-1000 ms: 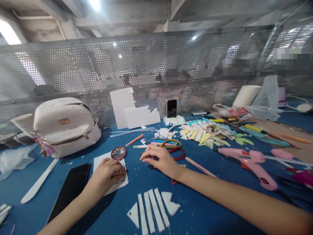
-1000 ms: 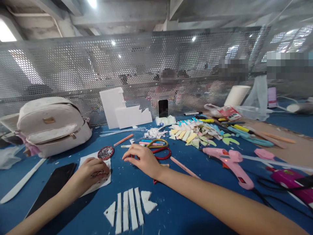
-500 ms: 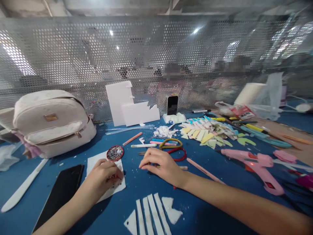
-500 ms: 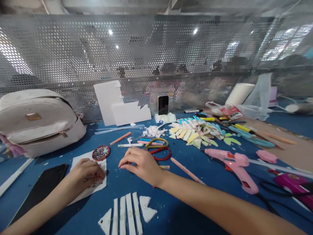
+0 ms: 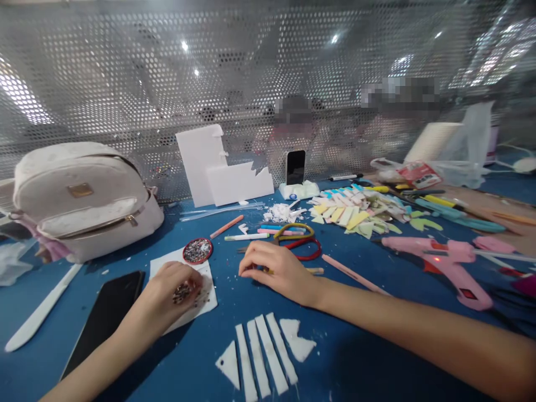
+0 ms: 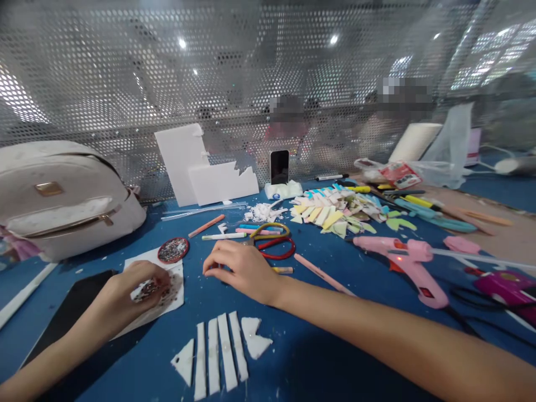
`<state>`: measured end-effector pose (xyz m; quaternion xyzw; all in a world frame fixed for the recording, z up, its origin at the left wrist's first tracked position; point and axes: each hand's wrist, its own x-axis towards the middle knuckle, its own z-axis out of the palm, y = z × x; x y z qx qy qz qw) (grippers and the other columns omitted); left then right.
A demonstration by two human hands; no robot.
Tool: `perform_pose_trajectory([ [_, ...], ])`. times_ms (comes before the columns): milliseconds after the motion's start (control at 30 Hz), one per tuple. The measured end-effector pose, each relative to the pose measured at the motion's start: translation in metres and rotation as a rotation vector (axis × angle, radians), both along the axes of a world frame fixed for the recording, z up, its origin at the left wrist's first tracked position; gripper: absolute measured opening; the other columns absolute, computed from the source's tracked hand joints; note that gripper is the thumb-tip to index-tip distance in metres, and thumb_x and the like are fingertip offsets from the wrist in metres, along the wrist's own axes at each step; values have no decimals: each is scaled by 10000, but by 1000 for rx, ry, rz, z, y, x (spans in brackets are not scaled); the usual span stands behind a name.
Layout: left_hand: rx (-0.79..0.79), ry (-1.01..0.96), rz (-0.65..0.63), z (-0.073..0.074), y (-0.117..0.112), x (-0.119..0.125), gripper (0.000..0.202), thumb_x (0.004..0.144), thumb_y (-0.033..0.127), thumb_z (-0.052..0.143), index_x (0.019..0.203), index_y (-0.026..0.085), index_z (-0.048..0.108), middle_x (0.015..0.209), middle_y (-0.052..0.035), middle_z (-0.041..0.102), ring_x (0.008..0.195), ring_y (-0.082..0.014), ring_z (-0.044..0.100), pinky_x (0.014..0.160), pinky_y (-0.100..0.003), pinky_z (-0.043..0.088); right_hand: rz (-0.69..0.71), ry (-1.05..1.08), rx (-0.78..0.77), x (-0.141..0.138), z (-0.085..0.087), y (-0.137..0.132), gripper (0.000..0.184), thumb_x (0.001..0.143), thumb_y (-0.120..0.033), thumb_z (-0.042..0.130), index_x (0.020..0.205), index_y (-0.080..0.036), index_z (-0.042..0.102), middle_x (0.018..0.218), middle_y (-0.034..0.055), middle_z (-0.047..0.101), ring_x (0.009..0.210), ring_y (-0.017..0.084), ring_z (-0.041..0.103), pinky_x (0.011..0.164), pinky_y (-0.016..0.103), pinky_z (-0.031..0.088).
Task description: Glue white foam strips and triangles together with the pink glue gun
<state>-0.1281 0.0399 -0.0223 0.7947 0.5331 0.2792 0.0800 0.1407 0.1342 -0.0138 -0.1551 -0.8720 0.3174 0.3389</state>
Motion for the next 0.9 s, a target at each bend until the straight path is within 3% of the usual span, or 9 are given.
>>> perform_pose_trajectory([
  [100,-58,-110,29,5,-3,10,70,836,187,566,789,220,605,783,30,679,715,-119,642,666,-202,462,-75,61,-127,-4,2,-9,95,961,-234,612,871,-219,642,882,10,607,808,161,571,730,286,440],
  [233,-110,-300,57,3,-3,35,83,834,191,572,752,205,577,792,21,673,736,-111,648,688,-196,501,-175,183,-336,-12,-2,-30,115,1013,-272,493,921,-214,531,822,-10,546,696,128,530,606,230,444],
  [367,-96,-498,69,-2,5,59,77,812,192,573,736,197,560,769,7,644,726,-108,630,684,-208,522,-164,220,-429,-16,-12,-34,131,986,-296,527,892,-206,544,813,-13,525,683,123,508,601,222,436],
  [600,-126,-636,54,-15,6,69,86,830,201,597,756,201,554,795,-12,636,745,-118,622,685,-231,530,-144,211,-405,-9,-14,-9,125,979,-292,544,891,-208,571,860,-3,561,718,128,512,643,239,425],
  [900,-227,-664,31,-21,3,70,75,799,165,590,740,211,588,722,13,623,677,-104,590,607,-195,497,-27,111,-287,-9,-13,-17,55,889,-169,615,849,-204,629,812,-11,581,668,109,522,571,223,394],
])
